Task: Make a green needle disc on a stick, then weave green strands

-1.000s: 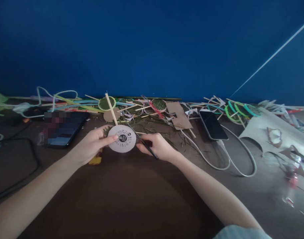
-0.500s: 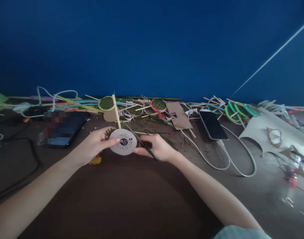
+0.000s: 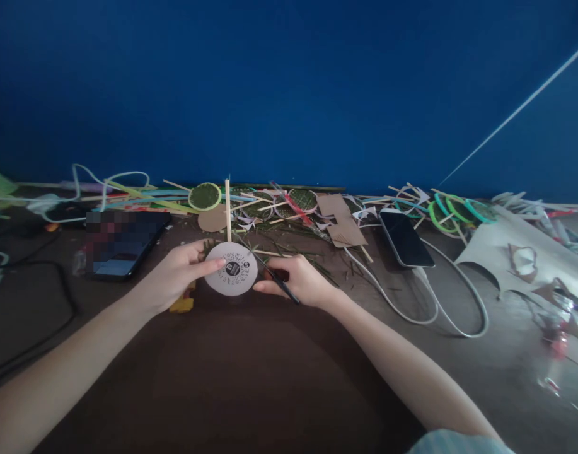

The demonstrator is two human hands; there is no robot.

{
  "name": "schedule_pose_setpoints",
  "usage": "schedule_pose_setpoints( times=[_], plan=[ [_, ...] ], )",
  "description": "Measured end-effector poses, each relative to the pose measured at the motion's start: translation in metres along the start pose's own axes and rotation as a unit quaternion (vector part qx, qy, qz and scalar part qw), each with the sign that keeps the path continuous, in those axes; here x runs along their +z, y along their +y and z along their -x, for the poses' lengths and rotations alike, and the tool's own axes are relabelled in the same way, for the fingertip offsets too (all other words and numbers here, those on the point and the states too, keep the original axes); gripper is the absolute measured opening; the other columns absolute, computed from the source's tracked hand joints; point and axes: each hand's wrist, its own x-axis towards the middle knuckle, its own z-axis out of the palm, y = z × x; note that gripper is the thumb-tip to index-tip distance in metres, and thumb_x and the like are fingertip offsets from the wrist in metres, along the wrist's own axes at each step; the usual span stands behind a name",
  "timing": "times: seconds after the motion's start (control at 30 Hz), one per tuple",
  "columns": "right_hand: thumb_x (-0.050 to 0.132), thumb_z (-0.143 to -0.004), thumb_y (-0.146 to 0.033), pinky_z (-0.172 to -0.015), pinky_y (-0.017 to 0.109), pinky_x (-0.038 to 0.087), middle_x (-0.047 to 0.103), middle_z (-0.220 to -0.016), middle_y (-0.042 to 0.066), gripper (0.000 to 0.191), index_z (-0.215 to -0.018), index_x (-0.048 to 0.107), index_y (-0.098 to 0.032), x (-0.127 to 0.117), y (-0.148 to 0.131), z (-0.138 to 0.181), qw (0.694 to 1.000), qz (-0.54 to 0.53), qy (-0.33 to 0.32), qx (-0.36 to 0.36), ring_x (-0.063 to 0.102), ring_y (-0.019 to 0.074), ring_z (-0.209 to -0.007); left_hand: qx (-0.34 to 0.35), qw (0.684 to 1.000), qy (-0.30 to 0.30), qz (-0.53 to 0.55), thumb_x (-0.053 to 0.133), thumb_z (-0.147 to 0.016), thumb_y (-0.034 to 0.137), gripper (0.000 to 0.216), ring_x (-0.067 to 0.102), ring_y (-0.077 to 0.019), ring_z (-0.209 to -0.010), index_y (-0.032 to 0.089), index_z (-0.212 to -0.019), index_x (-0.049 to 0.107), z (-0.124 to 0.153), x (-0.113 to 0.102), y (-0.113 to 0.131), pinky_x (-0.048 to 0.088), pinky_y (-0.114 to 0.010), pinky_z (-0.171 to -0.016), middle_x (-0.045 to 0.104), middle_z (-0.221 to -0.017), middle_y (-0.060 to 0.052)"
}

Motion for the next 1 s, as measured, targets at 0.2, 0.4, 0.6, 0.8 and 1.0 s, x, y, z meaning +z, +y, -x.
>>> schedule_pose_setpoints(
  times=[0.2, 0.4, 0.6, 0.8, 1.0],
  plan=[
    [0.057, -0.077, -0.052, -0.050, 0.021, 0.030, 0.044, -0.057, -0.003, 0.038, -0.067, 0.049, -0.016, 0.0001, -0.0004, 0.0012, 0.999, -0.028, -0.029, 0.013, 0.039, 0.0081, -0.053, 0.011, 1.000, -0.009, -0.017, 0.066, -0.074, 0.032, 0.026, 0.065, -0.0213, -0.084, 0.018, -0.096, 0.065, 0.0000, -0.0011, -0.0006, 0.052, -0.029, -0.073, 0.071, -0.088, -0.005],
    [0.058, -0.076, -0.052, -0.048, 0.021, 0.029, 0.045, -0.057, -0.004, 0.038, -0.068, 0.049, -0.016, -0.0007, 0.0005, 0.0012, 0.998, -0.020, -0.052, -0.014, 0.039, 0.0080, -0.053, 0.003, 0.999, -0.033, -0.031, 0.066, -0.073, 0.033, 0.026, 0.065, -0.0230, -0.085, 0.018, -0.094, 0.066, 0.0009, -0.0009, 0.0010, 0.052, -0.031, -0.071, 0.070, -0.090, -0.006],
    [0.052, -0.080, -0.053, -0.050, 0.021, 0.031, 0.047, -0.059, -0.003, 0.039, -0.073, 0.050, -0.016, -0.0019, 0.0009, 0.0017, 0.997, -0.035, -0.065, -0.016, 0.041, 0.0088, -0.054, 0.003, 0.999, -0.020, -0.029, 0.065, -0.073, 0.034, 0.027, 0.065, -0.0230, -0.083, 0.018, -0.094, 0.066, 0.0008, -0.0012, 0.0005, 0.052, -0.031, -0.070, 0.070, -0.087, -0.006],
    [0.059, -0.077, -0.051, -0.048, 0.021, 0.027, 0.040, -0.057, -0.005, 0.037, -0.067, 0.047, -0.016, -0.0009, 0.0012, 0.0011, 0.998, 0.010, -0.047, -0.041, 0.034, 0.0071, -0.053, -0.005, 0.999, -0.041, -0.029, 0.066, -0.071, 0.033, 0.024, 0.066, -0.0229, -0.084, 0.018, -0.091, 0.066, -0.0003, -0.0014, -0.0019, 0.052, -0.030, -0.069, 0.071, -0.089, -0.006],
    [0.059, -0.078, -0.048, -0.047, 0.021, 0.026, 0.037, -0.056, -0.006, 0.036, -0.065, 0.046, -0.017, 0.0005, 0.0009, 0.0009, 0.998, 0.019, -0.040, -0.047, 0.033, 0.0068, -0.052, -0.009, 0.998, -0.041, -0.037, 0.065, -0.071, 0.032, 0.024, 0.066, -0.0228, -0.083, 0.018, -0.090, 0.066, 0.0010, -0.0006, 0.0004, 0.052, -0.029, -0.069, 0.071, -0.088, -0.006]
  ],
)
